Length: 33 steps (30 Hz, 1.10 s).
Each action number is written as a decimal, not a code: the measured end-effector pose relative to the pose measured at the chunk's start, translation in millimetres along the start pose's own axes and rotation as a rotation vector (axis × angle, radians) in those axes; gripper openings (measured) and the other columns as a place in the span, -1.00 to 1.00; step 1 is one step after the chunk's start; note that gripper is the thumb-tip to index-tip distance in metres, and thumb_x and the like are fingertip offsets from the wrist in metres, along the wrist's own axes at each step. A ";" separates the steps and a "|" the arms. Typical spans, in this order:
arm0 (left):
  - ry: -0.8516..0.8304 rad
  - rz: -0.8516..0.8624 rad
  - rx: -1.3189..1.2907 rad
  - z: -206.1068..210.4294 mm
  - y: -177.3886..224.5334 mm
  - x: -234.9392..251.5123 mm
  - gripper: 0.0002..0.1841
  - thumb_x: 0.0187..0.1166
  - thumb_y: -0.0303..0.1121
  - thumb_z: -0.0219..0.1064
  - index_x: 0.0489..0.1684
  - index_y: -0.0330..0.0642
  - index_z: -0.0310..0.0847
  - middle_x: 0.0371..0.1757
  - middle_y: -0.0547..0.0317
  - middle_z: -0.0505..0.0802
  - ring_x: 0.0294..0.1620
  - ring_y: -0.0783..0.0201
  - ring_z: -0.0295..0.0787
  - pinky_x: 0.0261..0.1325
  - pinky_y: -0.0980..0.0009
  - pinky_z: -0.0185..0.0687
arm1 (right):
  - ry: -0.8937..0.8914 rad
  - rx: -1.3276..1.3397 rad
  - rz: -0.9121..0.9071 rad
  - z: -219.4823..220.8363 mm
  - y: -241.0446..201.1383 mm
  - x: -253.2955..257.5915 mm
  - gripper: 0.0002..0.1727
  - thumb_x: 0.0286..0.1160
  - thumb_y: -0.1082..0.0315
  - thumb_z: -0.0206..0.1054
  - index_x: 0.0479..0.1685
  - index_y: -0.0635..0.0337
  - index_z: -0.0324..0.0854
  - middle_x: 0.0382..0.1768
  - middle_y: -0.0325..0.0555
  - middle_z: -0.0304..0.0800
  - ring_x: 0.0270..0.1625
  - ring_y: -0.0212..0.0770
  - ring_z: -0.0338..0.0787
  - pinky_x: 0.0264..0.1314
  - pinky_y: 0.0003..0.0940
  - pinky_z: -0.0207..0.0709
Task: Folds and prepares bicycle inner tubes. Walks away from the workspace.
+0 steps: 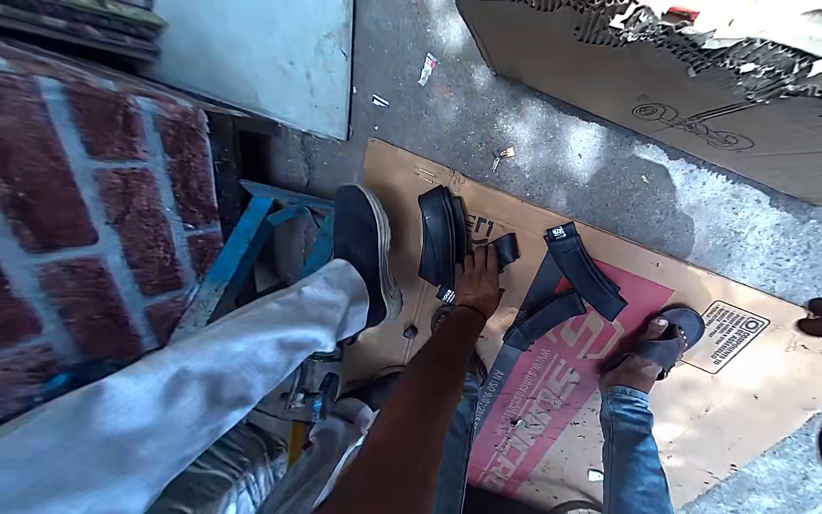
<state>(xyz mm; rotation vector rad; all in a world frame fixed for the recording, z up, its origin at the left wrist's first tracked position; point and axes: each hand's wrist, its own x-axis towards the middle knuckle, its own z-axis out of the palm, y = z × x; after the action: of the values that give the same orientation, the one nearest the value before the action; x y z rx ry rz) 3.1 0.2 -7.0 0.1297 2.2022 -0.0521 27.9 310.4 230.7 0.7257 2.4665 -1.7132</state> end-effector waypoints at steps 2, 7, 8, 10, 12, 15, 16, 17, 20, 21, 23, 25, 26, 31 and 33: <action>0.098 -0.116 -0.118 7.4 2.2 12.9 0.01 0.23 -0.26 0.66 0.81 -0.12 0.14 0.75 -0.31 0.33 0.66 -0.33 0.35 0.50 -0.29 0.39 | -0.088 0.040 -0.049 12.1 43.4 -28.9 -0.60 0.66 0.25 0.28 0.43 0.08 0.56 0.27 -0.19 0.74 -0.07 -0.29 0.84 -0.04 -0.27 0.82; -0.034 -0.064 -0.260 -12.0 -4.7 21.1 -0.07 0.33 -0.02 0.62 0.72 -0.25 0.28 0.53 -0.36 0.58 0.50 -0.31 0.55 0.50 -0.33 0.38 | -0.116 0.058 0.114 39.0 73.0 -63.2 -0.69 0.64 0.23 0.31 0.28 0.05 0.68 0.08 -0.20 0.82 -0.10 -0.25 0.85 -0.09 -0.28 0.84; -0.059 0.024 -0.374 -14.8 -10.6 13.9 -0.12 0.36 0.00 0.61 0.66 -0.26 0.35 0.48 -0.31 0.63 0.47 -0.24 0.61 0.50 -0.29 0.44 | -0.116 0.051 0.154 42.1 80.2 -64.2 -0.68 0.63 0.26 0.31 0.29 0.08 0.68 0.08 -0.20 0.83 -0.09 -0.26 0.85 -0.09 -0.28 0.84; -0.133 0.182 -0.726 -21.6 -11.9 -13.4 -0.29 0.44 -0.19 0.54 0.59 -0.28 0.42 0.35 -0.21 0.75 0.39 -0.03 0.72 0.49 -0.14 0.58 | -0.141 -0.047 0.217 49.1 96.8 -65.4 -0.66 0.61 0.26 0.29 0.31 0.06 0.67 0.12 -0.22 0.81 -0.01 -0.30 0.85 -0.05 -0.27 0.82; -0.244 0.213 -1.082 -31.7 1.3 -51.2 -0.42 0.47 -0.34 0.24 0.55 -0.24 0.45 0.29 0.00 0.77 0.30 0.26 0.71 0.43 0.16 0.60 | -0.189 -0.114 0.265 60.0 111.2 -69.4 -0.64 0.58 0.27 0.30 0.32 0.03 0.67 0.24 -0.20 0.76 0.15 -0.27 0.80 0.09 -0.18 0.78; -0.485 0.099 -1.556 -46.4 29.6 -95.0 -0.57 0.32 -0.23 0.10 0.17 -0.02 0.62 -0.19 0.22 0.89 -0.25 0.38 0.84 -0.18 0.36 0.80 | -0.252 -0.058 0.276 81.3 116.5 -76.2 -0.57 0.63 0.24 0.28 0.47 0.01 0.59 0.43 -0.16 0.66 0.27 -0.24 0.77 0.19 -0.13 0.76; -0.546 0.066 -1.626 -53.8 38.3 -108.0 -0.62 0.29 -0.28 0.08 0.08 0.04 0.61 -0.28 0.27 0.89 -0.33 0.41 0.84 -0.27 0.40 0.81 | -0.265 -0.024 0.263 89.2 114.1 -79.3 -0.54 0.65 0.22 0.28 0.52 0.01 0.56 0.46 -0.15 0.65 0.25 -0.24 0.80 0.21 -0.13 0.78; -0.576 0.046 -1.663 -58.4 44.2 -120.5 -0.63 0.28 -0.33 0.07 0.04 0.07 0.64 -0.32 0.30 0.89 -0.36 0.43 0.84 -0.30 0.42 0.80 | -0.264 0.009 0.253 96.7 109.2 -84.3 -0.51 0.66 0.20 0.29 0.58 -0.02 0.52 0.45 -0.15 0.65 0.19 -0.26 0.82 0.18 -0.16 0.80; -0.500 -0.007 -1.674 -59.9 53.4 -145.8 -0.65 0.30 -0.42 0.04 -0.06 0.11 0.67 -0.31 0.43 0.88 -0.29 0.57 0.81 -0.20 0.51 0.78 | -0.135 -0.052 0.134 112.0 100.2 -96.0 -0.55 0.66 0.16 0.31 0.51 -0.07 0.62 0.39 -0.19 0.67 0.00 -0.32 0.83 0.00 -0.22 0.83; -0.480 -0.025 -1.676 -58.3 54.8 -151.2 -0.66 0.30 -0.43 0.04 -0.09 0.10 0.68 -0.29 0.44 0.88 -0.26 0.58 0.82 -0.16 0.51 0.79 | -0.094 -0.121 0.077 113.2 99.5 -98.9 -0.61 0.64 0.14 0.33 0.41 -0.10 0.71 0.41 -0.18 0.64 -0.01 -0.32 0.80 -0.04 -0.22 0.80; -0.450 -0.067 -1.663 -57.4 56.7 -159.2 -0.69 0.31 -0.44 0.03 -0.12 0.07 0.64 -0.31 0.44 0.87 -0.27 0.59 0.81 -0.16 0.52 0.79 | -0.071 -0.165 0.017 112.6 102.3 -102.5 -0.68 0.62 0.13 0.37 0.27 -0.16 0.81 0.39 -0.22 0.67 -0.08 -0.36 0.80 -0.11 -0.26 0.79; -0.478 -0.069 -1.629 -52.4 54.3 -166.1 -0.68 0.27 -0.40 0.07 -0.07 0.05 0.63 -0.30 0.45 0.87 -0.25 0.58 0.82 -0.13 0.52 0.79 | -0.119 -0.145 0.005 106.0 105.0 -108.4 -0.71 0.61 0.15 0.39 0.22 -0.12 0.83 0.27 -0.25 0.73 -0.16 -0.40 0.80 -0.17 -0.32 0.80; -0.509 -0.056 -1.610 -49.5 53.3 -167.5 -0.67 0.27 -0.39 0.09 -0.04 0.04 0.63 -0.27 0.45 0.87 -0.22 0.58 0.82 -0.10 0.51 0.78 | -0.137 -0.148 -0.008 101.7 106.8 -109.1 -0.73 0.60 0.14 0.40 0.17 -0.11 0.85 0.17 -0.26 0.76 -0.21 -0.41 0.79 -0.22 -0.35 0.79; -0.600 -0.130 -1.577 -52.6 60.3 -192.2 -0.73 0.39 -0.37 0.01 -0.04 0.03 0.54 -0.31 0.48 0.85 -0.23 0.57 0.82 -0.07 0.48 0.78 | -0.204 -0.243 -0.146 93.9 105.3 -117.1 -0.79 0.61 0.19 0.31 -0.17 0.01 0.85 -0.16 -0.25 0.86 -0.32 -0.36 0.80 -0.35 -0.36 0.72; -0.638 -0.014 -1.614 -53.8 63.0 -196.3 -0.74 0.49 -0.13 0.18 0.04 0.04 0.56 -0.22 0.49 0.87 -0.13 0.57 0.82 0.05 0.49 0.78 | -0.188 -0.354 -0.216 91.9 104.7 -115.2 -0.77 0.54 0.20 0.19 -0.31 0.06 0.71 -0.26 -0.20 0.79 -0.47 -0.30 0.74 -0.54 -0.34 0.63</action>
<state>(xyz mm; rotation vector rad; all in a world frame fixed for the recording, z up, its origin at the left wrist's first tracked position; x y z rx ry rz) 82.6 52.7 183.6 -0.6951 1.0875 1.4058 152.4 216.9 138.8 0.2607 2.6822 -1.2684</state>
